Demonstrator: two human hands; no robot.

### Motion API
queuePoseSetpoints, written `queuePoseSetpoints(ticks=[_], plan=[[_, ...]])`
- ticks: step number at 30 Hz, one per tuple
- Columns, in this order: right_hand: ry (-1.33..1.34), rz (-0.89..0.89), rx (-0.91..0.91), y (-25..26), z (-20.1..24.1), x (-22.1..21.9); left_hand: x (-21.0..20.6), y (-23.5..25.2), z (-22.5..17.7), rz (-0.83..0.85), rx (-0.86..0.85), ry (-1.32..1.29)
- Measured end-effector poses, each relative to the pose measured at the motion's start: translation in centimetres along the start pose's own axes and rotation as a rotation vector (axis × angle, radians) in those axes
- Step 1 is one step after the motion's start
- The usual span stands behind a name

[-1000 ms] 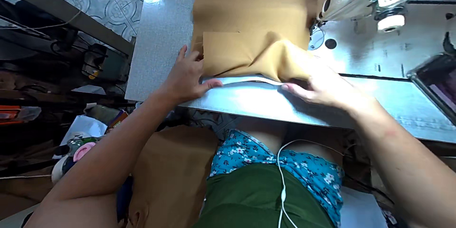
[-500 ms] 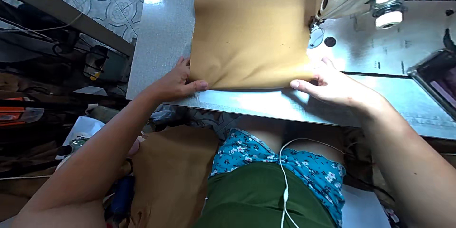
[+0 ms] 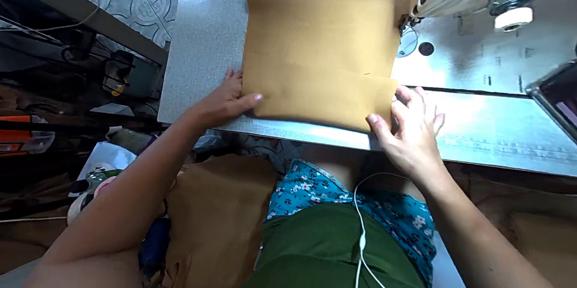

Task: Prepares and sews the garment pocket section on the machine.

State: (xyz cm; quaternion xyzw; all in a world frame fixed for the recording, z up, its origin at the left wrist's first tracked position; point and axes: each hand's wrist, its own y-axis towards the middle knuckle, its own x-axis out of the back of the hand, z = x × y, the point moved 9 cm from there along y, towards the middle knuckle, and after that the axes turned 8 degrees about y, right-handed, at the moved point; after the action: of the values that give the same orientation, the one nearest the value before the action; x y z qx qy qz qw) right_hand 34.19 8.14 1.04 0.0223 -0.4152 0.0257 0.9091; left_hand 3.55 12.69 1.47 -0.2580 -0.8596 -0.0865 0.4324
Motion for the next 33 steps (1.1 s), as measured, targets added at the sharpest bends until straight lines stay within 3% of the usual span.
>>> queuePoseSetpoints(ticks=[2, 10, 16, 18, 21, 23, 25, 29, 33], plan=[[0.039, -0.059, -0.013, -0.8, 0.0, 0.1, -0.1, 0.0, 0.2, 0.003, 0.031, -0.015], [-0.026, -0.136, 0.035, -2.6, -0.7, 0.2, -1.1, 0.0, -0.5, 0.134, -0.127, 0.169], [-0.092, -0.156, 0.048, -2.9, -0.3, 0.1, -0.4, 0.3, -0.7, 0.179, -0.059, 0.190], [-0.099, -0.153, 0.035, -2.8, -0.1, 0.2, 1.5, 1.3, -1.9, 0.084, -0.100, 0.206], [-0.114, -0.144, -0.026, -2.8, 0.0, 0.3, 3.5, 4.2, -6.8, -0.267, -0.210, 0.390], [-0.136, -0.153, -0.074, -3.0, 0.1, 0.2, 1.0, 6.3, -10.6, -0.385, -0.333, 0.465], [-0.173, -0.184, -0.101, -3.3, 0.4, 0.2, -3.3, 8.1, -12.9, -0.312, -0.418, 0.465], [-0.223, -0.219, -0.044, -3.0, 1.5, 0.1, -6.9, 8.9, -11.9, -0.274, -0.506, 0.372], [-0.117, -0.265, 0.205, -2.9, 5.5, 0.2, -6.9, 8.7, -11.4, -0.258, -0.522, 0.344]])
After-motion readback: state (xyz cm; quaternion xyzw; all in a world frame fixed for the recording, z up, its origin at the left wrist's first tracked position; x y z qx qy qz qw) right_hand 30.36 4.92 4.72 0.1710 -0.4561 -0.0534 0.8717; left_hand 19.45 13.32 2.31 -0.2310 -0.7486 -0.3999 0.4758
